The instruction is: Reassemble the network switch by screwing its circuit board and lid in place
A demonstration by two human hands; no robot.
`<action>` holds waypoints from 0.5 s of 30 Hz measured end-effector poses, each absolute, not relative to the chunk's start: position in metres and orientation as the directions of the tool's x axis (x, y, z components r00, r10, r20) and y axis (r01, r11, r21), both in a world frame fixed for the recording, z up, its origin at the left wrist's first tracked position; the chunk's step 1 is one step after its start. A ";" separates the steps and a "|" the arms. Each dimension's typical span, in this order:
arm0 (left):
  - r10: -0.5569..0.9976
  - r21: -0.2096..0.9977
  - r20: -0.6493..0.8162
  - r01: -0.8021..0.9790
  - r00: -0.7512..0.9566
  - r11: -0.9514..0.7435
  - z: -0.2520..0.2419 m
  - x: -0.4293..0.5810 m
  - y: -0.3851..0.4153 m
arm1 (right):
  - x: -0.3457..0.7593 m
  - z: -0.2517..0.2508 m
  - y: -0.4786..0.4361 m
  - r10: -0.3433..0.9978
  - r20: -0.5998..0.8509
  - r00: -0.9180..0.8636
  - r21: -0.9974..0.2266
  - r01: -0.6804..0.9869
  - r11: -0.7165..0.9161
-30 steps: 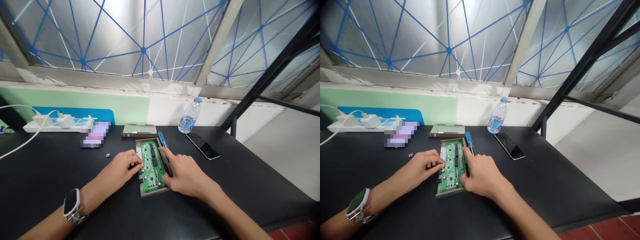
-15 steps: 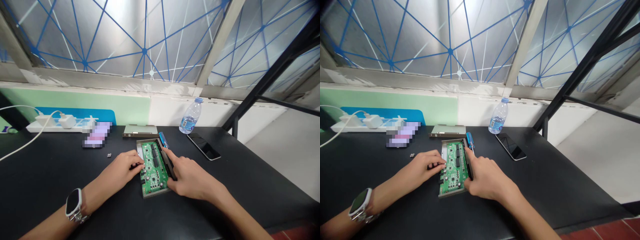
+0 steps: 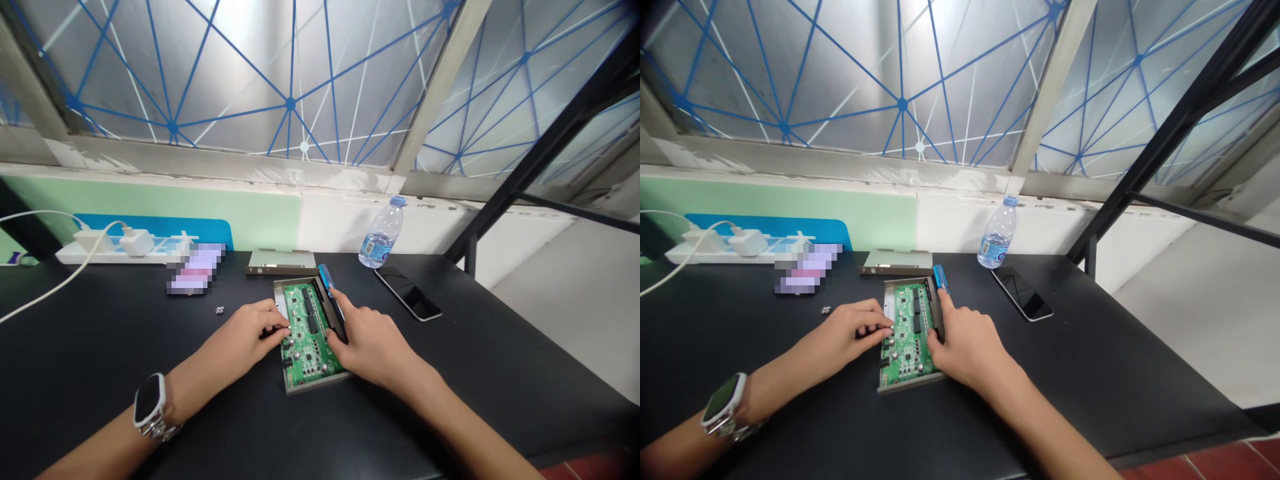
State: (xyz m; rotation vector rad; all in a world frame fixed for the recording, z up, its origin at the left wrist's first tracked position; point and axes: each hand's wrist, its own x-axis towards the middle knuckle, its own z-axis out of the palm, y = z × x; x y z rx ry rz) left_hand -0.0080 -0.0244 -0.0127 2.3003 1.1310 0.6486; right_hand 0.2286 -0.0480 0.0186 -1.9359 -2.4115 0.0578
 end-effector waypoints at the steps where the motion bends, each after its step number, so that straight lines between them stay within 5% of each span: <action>1: 0.815 0.610 0.192 0.584 0.547 -0.536 -0.011 -0.008 -0.025 | 0.227 0.017 -0.046 0.977 0.029 -0.210 -0.061 0.975 0.212; 10: 0.865 0.333 0.231 0.799 0.445 -0.500 0.013 -0.062 0.003 | 0.220 0.014 -0.040 0.976 0.065 -0.207 -0.134 0.968 0.214; 15: 0.945 0.253 0.054 0.911 0.322 -0.324 0.009 -0.100 0.020 | 0.214 0.014 -0.043 0.981 0.060 -0.187 -0.153 0.969 0.194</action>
